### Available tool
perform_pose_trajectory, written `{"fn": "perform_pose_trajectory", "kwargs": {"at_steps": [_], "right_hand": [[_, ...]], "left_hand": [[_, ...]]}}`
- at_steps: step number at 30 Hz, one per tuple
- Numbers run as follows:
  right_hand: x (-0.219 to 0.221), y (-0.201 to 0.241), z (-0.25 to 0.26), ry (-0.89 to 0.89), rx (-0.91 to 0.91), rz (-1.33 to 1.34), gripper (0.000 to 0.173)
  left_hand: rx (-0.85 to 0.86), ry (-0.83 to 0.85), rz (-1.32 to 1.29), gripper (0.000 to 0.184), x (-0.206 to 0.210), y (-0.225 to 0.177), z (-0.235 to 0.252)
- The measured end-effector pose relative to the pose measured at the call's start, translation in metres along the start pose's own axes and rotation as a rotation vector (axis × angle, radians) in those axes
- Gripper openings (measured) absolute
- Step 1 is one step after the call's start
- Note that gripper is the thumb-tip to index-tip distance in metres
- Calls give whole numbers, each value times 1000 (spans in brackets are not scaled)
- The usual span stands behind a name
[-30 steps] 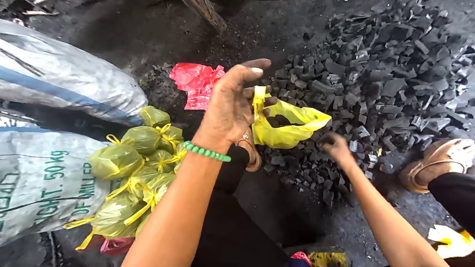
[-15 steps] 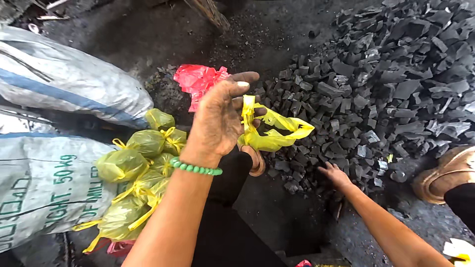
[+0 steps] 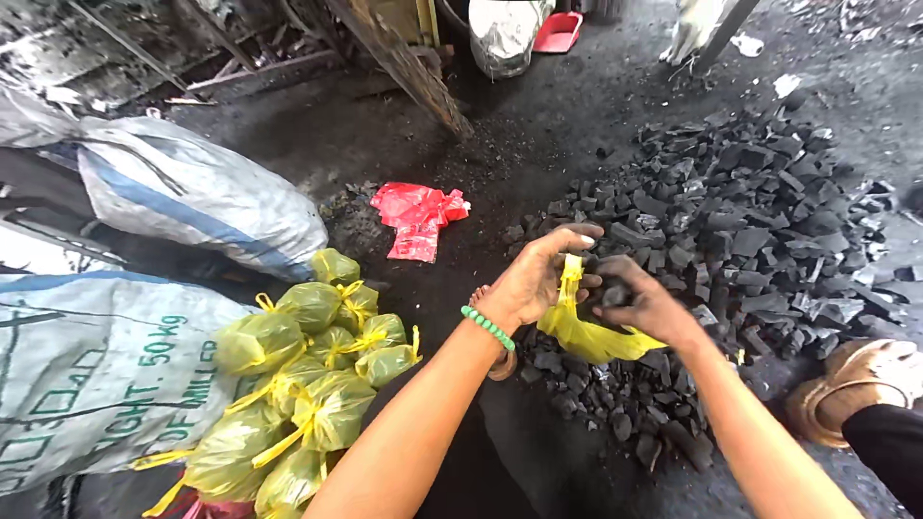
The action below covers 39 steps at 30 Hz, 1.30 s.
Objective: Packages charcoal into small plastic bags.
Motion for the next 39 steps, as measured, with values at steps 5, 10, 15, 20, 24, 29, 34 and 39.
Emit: {"fn": "perform_pose_trajectory", "kwargs": {"at_steps": [5,10,15,20,24,29,34,39], "right_hand": [[30,-18,-11,190,112,-492,60],[-32,-28,-24,-238,102,-118,32],[6,-149,-85,-120,522,-323,29],[131,-224,-172,653,849,-709,94],[139,-228,-178,661,801,-852,77],[116,-237,-153,761,860,-804,53],[41,-219,-120,205,884,-380,47],[-51,-116,-74,-589,490,458,47]], "left_hand": [[-36,-32,-59,38,1,5,-4],[37,-189,6,38,-19,-9,-12],[153,-278,86,38,-37,-30,-22],[220,-290,152,39,-53,-41,-25],[273,-336,130,39,-72,-45,-25],[223,-343,105,40,-76,-38,-23],[107,-237,105,39,-53,-22,-16],[41,-53,122,34,-14,-3,-10]]}}
Point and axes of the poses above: each hand's wrist, its own z-axis towards the middle knuckle, its own x-axis out of the palm, y = z × x, the point moved 7 cm from there along z, towards the middle knuckle, and after that the axes turned 9 degrees about x, right-handed, at the moved point
